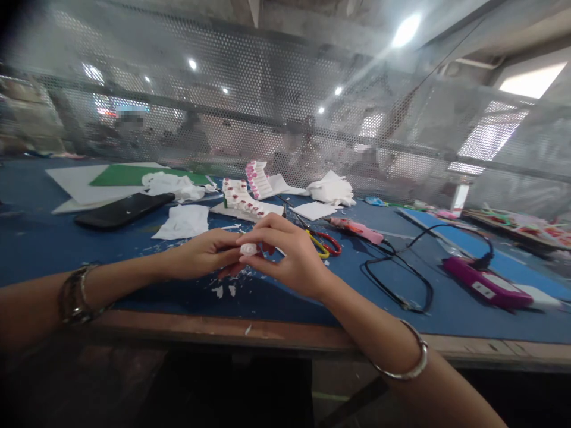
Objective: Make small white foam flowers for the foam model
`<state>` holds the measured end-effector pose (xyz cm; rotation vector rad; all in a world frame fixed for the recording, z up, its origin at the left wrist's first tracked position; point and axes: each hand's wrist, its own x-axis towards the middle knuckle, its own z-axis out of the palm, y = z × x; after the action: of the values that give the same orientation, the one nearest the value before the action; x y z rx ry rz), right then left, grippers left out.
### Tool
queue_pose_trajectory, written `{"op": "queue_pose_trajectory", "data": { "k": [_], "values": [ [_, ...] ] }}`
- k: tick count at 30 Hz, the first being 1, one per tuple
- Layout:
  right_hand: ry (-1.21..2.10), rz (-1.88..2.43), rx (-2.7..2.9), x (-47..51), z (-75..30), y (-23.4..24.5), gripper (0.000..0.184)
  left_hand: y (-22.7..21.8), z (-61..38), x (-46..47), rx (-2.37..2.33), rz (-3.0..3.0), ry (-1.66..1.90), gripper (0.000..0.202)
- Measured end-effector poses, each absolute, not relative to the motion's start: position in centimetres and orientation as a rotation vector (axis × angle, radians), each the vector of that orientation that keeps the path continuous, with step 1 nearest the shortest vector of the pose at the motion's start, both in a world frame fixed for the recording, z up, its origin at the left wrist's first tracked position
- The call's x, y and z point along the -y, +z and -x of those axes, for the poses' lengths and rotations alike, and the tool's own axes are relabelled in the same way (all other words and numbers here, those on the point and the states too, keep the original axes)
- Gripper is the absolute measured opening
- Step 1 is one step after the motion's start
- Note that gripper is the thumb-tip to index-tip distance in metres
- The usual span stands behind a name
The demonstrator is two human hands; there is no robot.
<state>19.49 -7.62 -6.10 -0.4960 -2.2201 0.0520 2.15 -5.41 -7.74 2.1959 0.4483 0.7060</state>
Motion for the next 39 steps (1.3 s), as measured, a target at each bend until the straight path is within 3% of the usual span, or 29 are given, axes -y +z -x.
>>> {"op": "queue_pose_trajectory", "data": {
  "k": [10, 15, 23, 27, 31, 35, 39],
  "values": [
    [0.311, 0.613, 2.181, 7.1, -19.3, -6.5, 0.02, -7.3, -2.3, 5.5, -0.442, -1.908, 0.748, 0.025],
    [0.372, 0.616, 2.157, 6.9, -19.3, -6.6, 0.021, -7.4, -2.5, 5.6, -0.509, -1.857, 0.696, 0.016],
    [0.272, 0.707, 2.162, 6.9, -19.0, -6.8, 0.02, -8.0, -2.7, 5.5, -0.366, -1.786, 0.657, 0.024],
    [0.14, 0.763, 2.174, 7.2, -20.2, -4.5, 0.027, -8.1, -2.7, 5.4, -0.326, -1.725, 0.68, 0.022],
    [-0.153, 1.249, 2.213, 7.0, -23.7, -2.0, 0.029, -8.3, -2.7, 5.0, -0.341, -1.709, 0.692, 0.025],
    [-0.402, 1.907, 2.436, 5.5, -26.6, -3.3, 0.031, -8.5, -2.7, 4.9, -0.415, -1.751, 0.75, 0.026],
    [-0.422, 2.04, 2.471, 3.7, -26.7, -5.8, 0.029, -8.5, -2.8, 5.1, -0.445, -1.778, 0.752, 0.026]
  ]
}}
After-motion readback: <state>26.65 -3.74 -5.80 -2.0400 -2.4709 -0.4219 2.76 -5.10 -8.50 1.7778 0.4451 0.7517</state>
